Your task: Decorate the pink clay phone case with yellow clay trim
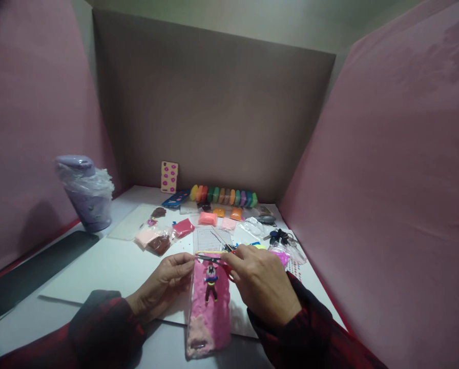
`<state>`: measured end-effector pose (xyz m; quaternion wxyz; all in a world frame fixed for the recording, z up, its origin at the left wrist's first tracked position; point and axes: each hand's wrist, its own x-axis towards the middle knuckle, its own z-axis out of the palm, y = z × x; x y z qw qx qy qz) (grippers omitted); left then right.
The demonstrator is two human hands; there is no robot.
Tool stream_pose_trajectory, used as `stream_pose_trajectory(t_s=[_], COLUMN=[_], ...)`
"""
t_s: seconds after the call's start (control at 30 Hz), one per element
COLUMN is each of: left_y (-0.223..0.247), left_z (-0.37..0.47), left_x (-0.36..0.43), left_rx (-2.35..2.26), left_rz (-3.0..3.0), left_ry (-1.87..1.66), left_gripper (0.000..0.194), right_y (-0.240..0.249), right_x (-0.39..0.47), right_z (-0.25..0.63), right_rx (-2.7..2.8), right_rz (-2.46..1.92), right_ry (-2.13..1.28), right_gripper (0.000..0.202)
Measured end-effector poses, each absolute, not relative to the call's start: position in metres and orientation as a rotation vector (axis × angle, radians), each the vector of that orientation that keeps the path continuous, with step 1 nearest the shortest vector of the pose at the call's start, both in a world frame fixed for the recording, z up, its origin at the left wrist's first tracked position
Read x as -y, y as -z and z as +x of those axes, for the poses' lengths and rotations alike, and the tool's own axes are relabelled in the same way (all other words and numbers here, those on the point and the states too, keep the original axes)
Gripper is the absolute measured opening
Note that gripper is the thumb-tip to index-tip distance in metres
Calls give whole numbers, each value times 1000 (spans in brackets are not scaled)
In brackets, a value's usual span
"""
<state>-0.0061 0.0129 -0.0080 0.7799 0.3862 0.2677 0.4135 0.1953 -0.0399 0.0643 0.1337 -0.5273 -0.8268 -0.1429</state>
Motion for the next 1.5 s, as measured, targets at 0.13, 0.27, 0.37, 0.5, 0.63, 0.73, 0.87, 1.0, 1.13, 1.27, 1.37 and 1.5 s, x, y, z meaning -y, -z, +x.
stream_pose_trajectory(t_s=[0.13,0.27,0.37,0.5,0.63,0.73,0.87,1.0,1.13,1.27,1.37,1.5], left_y=[9,11,11,10,10,11,12,10,8,8,7,6], left_z=[-7,-8,-7,-7,-6,-6,-7,-8,-8,-8,-8,-8], left_x=[-13,-15,-16,-16,-15,-16,-16,-14,-14,-14,-14,-12], left_rx=[-581,-580,-567,-564,-577,-570,-575,-580,-570,-581,-581,-587], left_rz=[838,859,861,852,875,886,883,892,887,889,884,881], left_ry=[-882,-881,-875,-864,-859,-864,-861,-855,-849,-844,-840,-832], left_gripper=[19,19,18,17,18,18,17,18,18,19,19,20], right_y=[-65,-65,-64,-62,-61,-61,-60,-59,-59,-58,-57,-55], right_x=[40,41,40,38,38,39,40,39,38,37,37,36], right_z=[196,196,197,197,198,198,199,198,198,200,201,203], right_rx=[2387,2394,2395,2390,2409,2414,2406,2412,2422,2430,2436,2435], right_rz=[-1519,-1537,-1549,-1555,-1557,-1555,-1551,-1525,-1465,-1382,-1341,-1303], right_ry=[410,380,366,385,396,421,481,535,630,710,738,742], right_gripper=[19,20,20,16,12,11,11,11,11,17,19,19])
